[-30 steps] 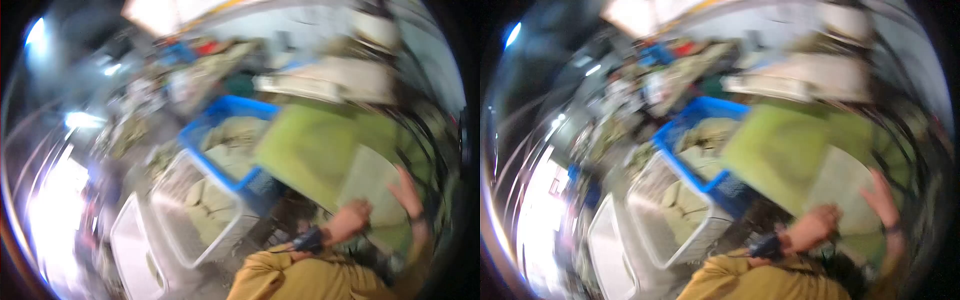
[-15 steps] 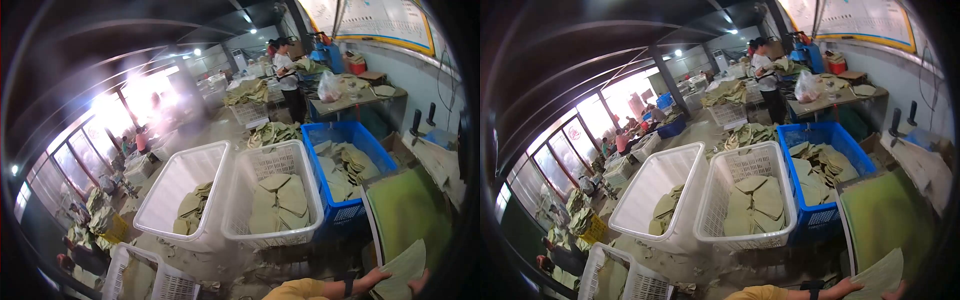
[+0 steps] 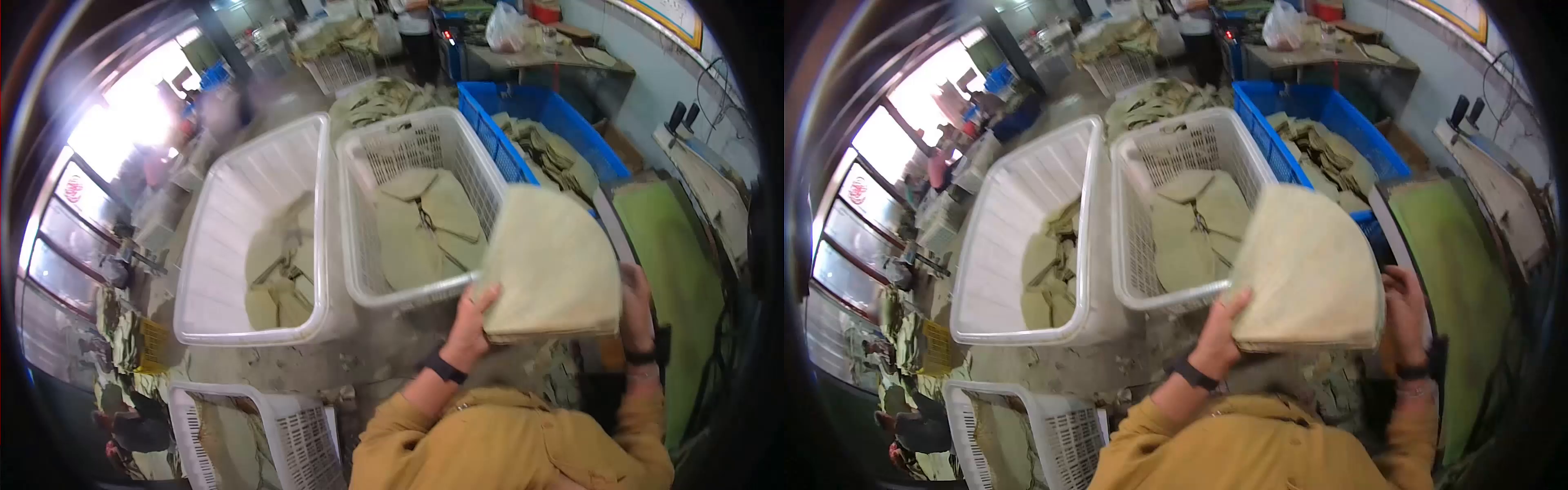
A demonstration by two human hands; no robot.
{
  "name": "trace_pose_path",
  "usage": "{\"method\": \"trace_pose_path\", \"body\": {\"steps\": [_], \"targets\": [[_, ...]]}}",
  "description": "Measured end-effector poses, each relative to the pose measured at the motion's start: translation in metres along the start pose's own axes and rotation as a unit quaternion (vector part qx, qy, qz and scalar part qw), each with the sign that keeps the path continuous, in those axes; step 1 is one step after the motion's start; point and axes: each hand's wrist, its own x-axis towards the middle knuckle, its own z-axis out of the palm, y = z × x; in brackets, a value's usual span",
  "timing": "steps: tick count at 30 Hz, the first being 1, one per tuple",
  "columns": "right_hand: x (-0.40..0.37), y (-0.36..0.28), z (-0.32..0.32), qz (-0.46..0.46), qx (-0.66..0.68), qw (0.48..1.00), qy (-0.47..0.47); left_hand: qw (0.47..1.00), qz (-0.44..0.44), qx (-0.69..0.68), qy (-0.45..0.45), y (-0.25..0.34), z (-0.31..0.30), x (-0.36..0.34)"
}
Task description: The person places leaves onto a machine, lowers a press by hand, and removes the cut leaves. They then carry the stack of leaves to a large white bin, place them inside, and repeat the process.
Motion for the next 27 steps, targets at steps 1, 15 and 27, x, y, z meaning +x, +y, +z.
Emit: {"method": "trace_pose_path", "body": {"steps": [1, 15, 27], "targets": [[0.003, -0.001, 0.03, -0.005, -0.1, 0.992, -0.074, 0.999, 0.035, -0.019, 0.019, 0.013, -0.011, 0.006], [0.043, -0.038, 0.295, 0.132, 0.456, 0.875, -0.099, 0.915, 0.373, 0.03, 0.155, 0.099, -0.011, 0.003], [0.112, -0.118, 0.458, 0.006, 0.511, 0.813, -0.281, 0.739, 0.501, 0.331, 0.305, 0.311, 0.008, -0.041]]}}
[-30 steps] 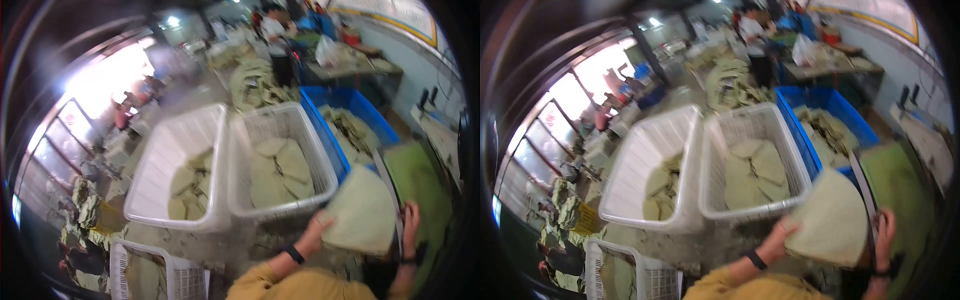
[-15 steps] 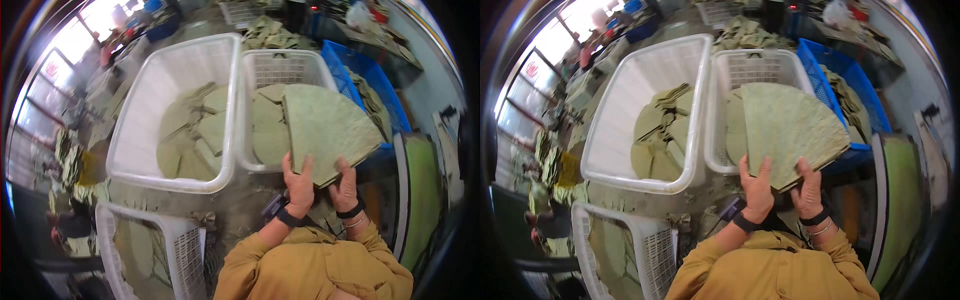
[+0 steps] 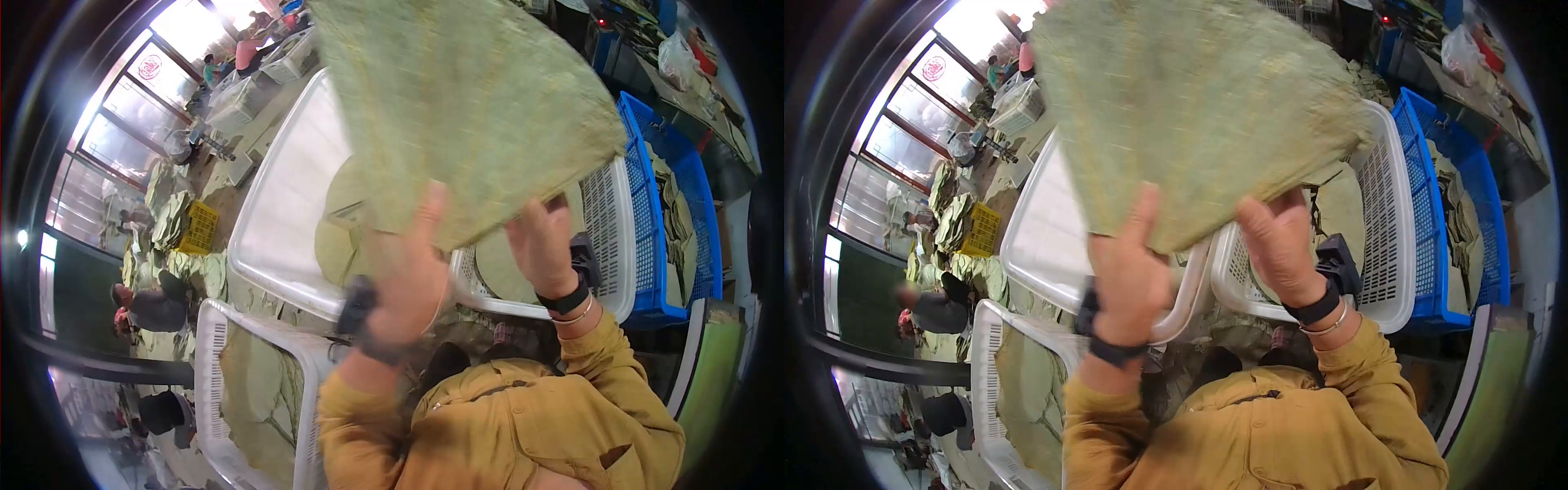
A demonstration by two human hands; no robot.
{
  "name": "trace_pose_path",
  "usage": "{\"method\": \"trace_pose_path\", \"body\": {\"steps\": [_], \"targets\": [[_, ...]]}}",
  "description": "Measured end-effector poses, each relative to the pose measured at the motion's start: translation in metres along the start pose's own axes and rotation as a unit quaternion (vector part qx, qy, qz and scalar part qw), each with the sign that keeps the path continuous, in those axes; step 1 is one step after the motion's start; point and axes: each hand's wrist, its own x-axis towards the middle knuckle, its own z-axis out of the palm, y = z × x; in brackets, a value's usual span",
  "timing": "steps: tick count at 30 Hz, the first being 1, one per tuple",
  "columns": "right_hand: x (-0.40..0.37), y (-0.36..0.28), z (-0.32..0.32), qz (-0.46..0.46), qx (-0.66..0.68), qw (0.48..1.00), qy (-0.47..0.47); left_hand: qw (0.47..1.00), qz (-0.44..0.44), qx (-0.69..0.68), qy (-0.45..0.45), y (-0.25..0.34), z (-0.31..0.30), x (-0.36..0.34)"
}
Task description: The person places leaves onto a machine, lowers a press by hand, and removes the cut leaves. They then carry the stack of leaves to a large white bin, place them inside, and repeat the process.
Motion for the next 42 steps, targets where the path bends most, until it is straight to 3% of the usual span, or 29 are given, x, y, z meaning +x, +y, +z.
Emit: {"method": "trace_pose_path", "body": {"steps": [1, 2, 3, 5, 7, 8, 9, 12, 14, 18, 20, 21, 23, 25, 26, 28, 30, 32, 35, 36, 39, 42], "targets": [[0.008, 0.014, 0.004, -0.034, 0.06, 0.995, -0.065, 0.999, 0.033, -0.012, -0.006, 0.002, -0.022, 0.029], [0.01, 0.024, -0.007, 0.012, -0.056, 0.989, -0.136, 0.997, 0.066, -0.024, -0.014, 0.004, -0.044, 0.059], [0.012, 0.034, -0.018, 0.041, -0.177, 0.96, -0.215, 0.996, 0.038, -0.08, 0.011, 0.008, -0.06, 0.083], [-0.005, 0.05, -0.018, 0.051, -0.416, 0.854, -0.309, 1.0, 0.025, -0.003, -0.006, -0.012, -0.113, 0.141], [-0.032, 0.086, -0.023, -0.076, -0.502, 0.78, -0.366, 0.999, -0.035, 0.006, -0.025, -0.056, -0.159, 0.192], [-0.044, 0.108, -0.033, -0.054, -0.514, 0.737, -0.436, 0.996, -0.077, 0.016, -0.038, -0.084, -0.176, 0.216], [-0.05, 0.114, -0.024, -0.09, -0.517, 0.737, -0.427, 0.991, -0.118, 0.011, -0.057, -0.117, -0.191, 0.237], [-0.075, 0.139, -0.03, -0.017, -0.585, 0.669, -0.458, 0.964, -0.252, 0.021, -0.086, -0.225, -0.22, 0.276], [-0.074, 0.144, -0.027, -0.002, -0.603, 0.668, -0.435, 0.938, -0.324, 0.063, -0.107, -0.293, -0.222, 0.292], [-0.072, 0.145, -0.023, 0.003, -0.642, 0.641, -0.42, 0.913, -0.349, 0.039, -0.209, -0.387, -0.191, 0.288], [-0.071, 0.147, -0.024, 0.003, -0.652, 0.632, -0.419, 0.893, -0.322, 0.273, -0.155, -0.424, -0.174, 0.271], [-0.07, 0.147, -0.024, 0.005, -0.652, 0.637, -0.411, 0.893, -0.328, 0.266, -0.155, -0.446, -0.172, 0.263], [-0.073, 0.147, -0.022, 0.009, -0.651, 0.643, -0.403, 0.884, -0.226, 0.399, -0.091, -0.479, -0.174, 0.248], [-0.075, 0.149, -0.023, 0.016, -0.652, 0.653, -0.384, 0.881, -0.25, 0.384, -0.119, -0.477, -0.175, 0.251], [-0.074, 0.148, -0.021, 0.01, -0.646, 0.654, -0.393, 0.876, -0.27, 0.371, -0.146, -0.472, -0.179, 0.255], [-0.07, 0.147, -0.017, 0.029, -0.651, 0.643, -0.402, 0.896, -0.252, 0.332, -0.151, -0.395, -0.173, 0.262], [-0.072, 0.149, -0.021, 0.014, -0.647, 0.642, -0.41, 0.95, -0.274, 0.099, -0.111, -0.339, -0.174, 0.26], [-0.072, 0.14, -0.021, 0.027, -0.64, 0.649, -0.411, 0.975, -0.212, 0.025, -0.066, -0.248, -0.172, 0.243], [-0.058, 0.109, 0.016, 0.139, -0.41, 0.822, -0.369, 0.996, -0.069, -0.001, -0.063, -0.126, -0.177, 0.205], [-0.052, 0.084, 0.04, 0.182, -0.326, 0.857, -0.357, 0.993, 0.055, 0.026, -0.1, -0.086, -0.179, 0.188], [-0.05, 0.014, 0.099, -0.006, -0.192, 0.841, -0.506, 0.941, 0.248, 0.034, -0.226, 0.054, -0.15, 0.09], [-0.097, -0.035, 0.115, -0.121, -0.025, 0.807, -0.577, 0.896, 0.321, 0.035, -0.305, 0.109, -0.137, -0.005]]}}
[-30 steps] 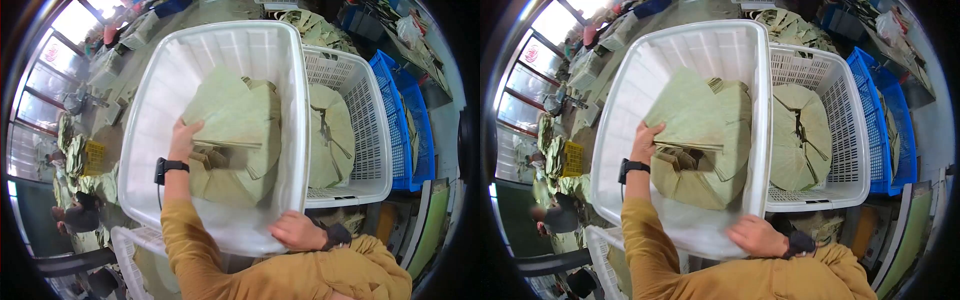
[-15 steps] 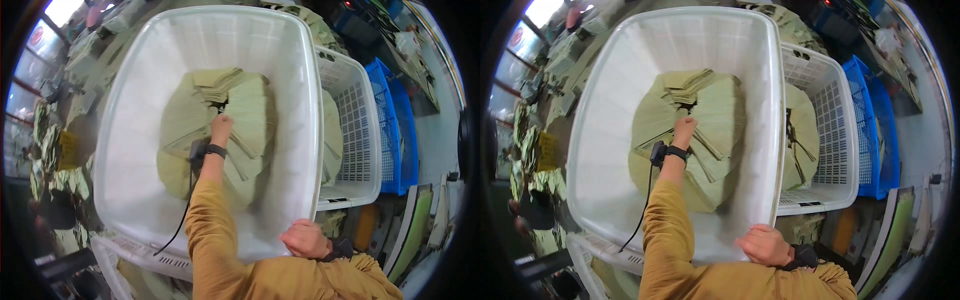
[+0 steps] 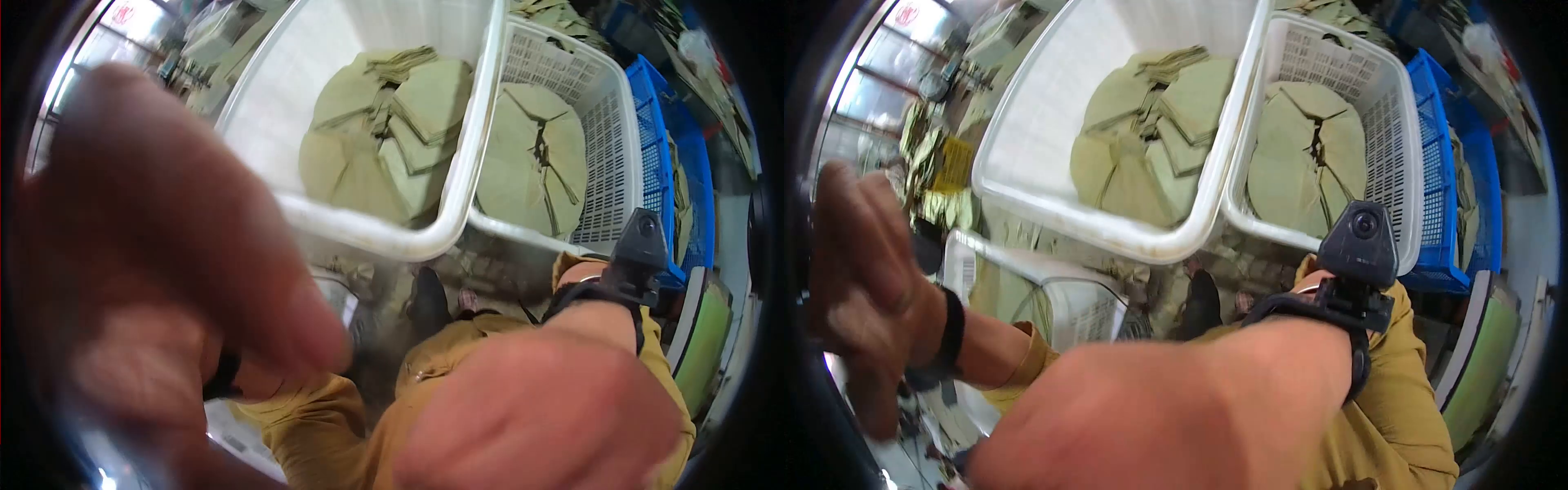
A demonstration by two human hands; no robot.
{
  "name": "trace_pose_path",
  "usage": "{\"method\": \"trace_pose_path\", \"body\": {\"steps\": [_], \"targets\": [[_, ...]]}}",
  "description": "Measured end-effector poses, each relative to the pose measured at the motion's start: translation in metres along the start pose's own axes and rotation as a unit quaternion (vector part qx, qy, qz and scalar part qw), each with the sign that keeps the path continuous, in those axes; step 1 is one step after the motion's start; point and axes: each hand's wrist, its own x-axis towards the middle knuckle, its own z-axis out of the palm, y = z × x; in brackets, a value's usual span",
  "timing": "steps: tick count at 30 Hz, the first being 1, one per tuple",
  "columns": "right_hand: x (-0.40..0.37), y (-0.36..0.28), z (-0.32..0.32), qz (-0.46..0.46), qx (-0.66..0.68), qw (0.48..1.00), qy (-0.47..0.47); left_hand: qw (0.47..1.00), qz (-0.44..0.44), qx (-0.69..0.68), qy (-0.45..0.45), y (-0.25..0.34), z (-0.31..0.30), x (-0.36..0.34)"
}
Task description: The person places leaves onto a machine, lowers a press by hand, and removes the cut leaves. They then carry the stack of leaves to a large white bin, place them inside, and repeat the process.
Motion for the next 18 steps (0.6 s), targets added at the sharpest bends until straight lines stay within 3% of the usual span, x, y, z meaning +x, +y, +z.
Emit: {"method": "trace_pose_path", "body": {"steps": [4, 13, 18], "targets": [[-0.012, -0.039, 0.037, -0.121, 0.065, 0.99, 0.018, 0.999, -0.012, 0.021, 0.039, 0.063, 0.02, -0.042], [-0.011, -0.025, 0.09, -0.197, 0.109, 0.973, 0.041, 0.976, 0.009, 0.116, 0.182, 0.19, 0.003, -0.137], [0.002, -0.018, 0.152, -0.223, 0.129, 0.965, 0.038, 0.959, 0.027, 0.144, 0.242, 0.257, -0.005, -0.209]]}}
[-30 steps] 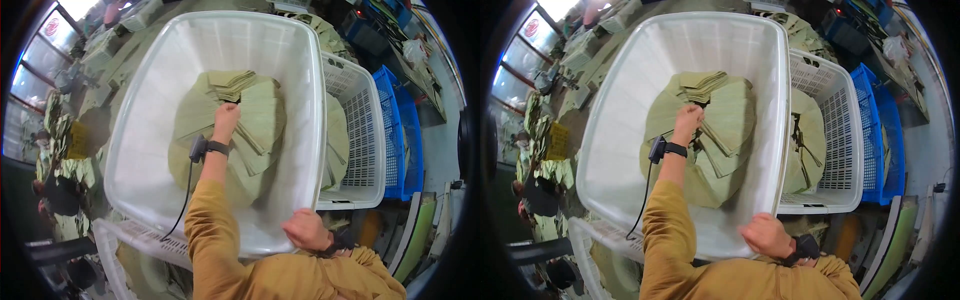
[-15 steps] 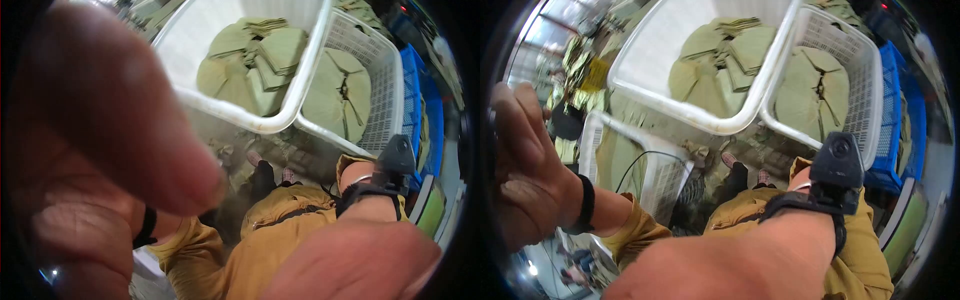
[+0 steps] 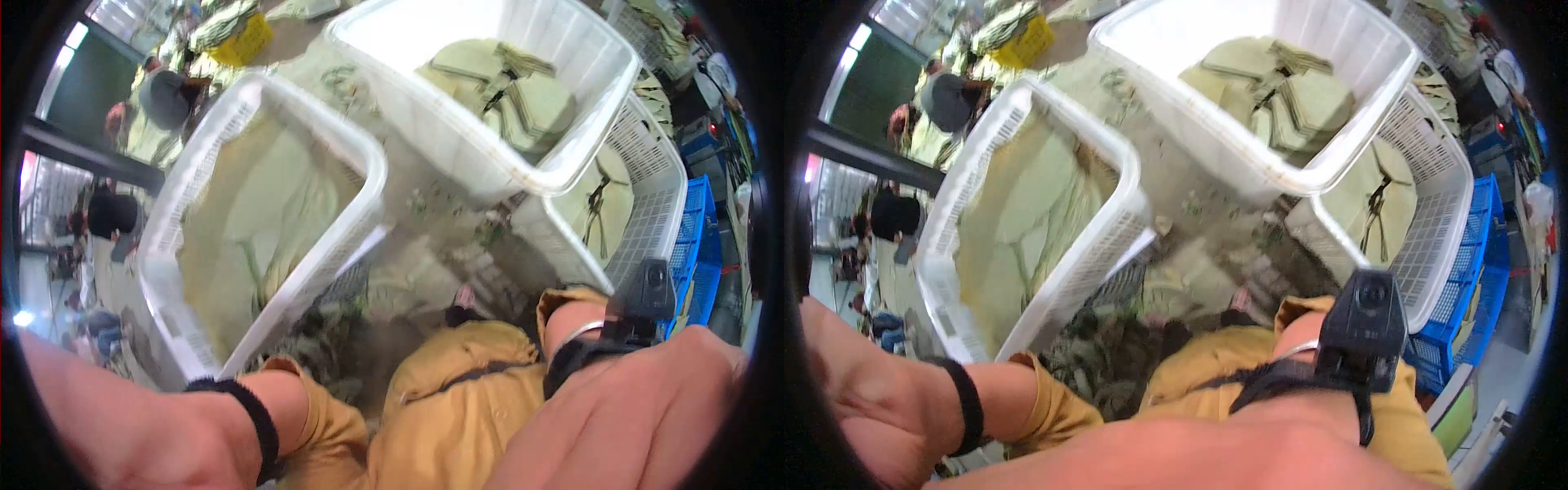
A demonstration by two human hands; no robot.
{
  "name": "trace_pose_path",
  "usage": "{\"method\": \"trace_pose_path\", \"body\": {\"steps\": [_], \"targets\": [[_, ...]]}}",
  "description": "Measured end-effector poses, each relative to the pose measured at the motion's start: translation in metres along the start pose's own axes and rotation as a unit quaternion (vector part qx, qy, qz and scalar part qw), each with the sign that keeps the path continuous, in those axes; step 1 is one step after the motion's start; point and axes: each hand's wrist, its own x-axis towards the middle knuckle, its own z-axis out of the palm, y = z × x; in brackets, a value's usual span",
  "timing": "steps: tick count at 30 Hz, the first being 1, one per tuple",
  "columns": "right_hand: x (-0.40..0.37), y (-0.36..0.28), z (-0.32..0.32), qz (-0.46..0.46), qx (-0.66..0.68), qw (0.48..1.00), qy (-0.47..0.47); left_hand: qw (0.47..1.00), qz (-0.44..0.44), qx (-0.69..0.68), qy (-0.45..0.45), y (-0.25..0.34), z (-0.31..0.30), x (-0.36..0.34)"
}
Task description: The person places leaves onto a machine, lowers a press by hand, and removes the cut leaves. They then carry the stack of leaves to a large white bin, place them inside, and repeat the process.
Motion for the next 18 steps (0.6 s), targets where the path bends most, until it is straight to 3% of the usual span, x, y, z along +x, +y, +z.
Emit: {"method": "trace_pose_path", "body": {"steps": [9, 18], "targets": [[-0.001, 0.078, 0.126, -0.013, 0.014, 1.0, 0.002, 0.993, 0.012, 0.051, 0.104, 0.071, -0.127, -0.076], [0.004, 0.135, 0.199, 0.006, 0.019, 1.0, -0.019, 0.981, 0.012, 0.071, 0.179, 0.103, -0.204, -0.123]]}}
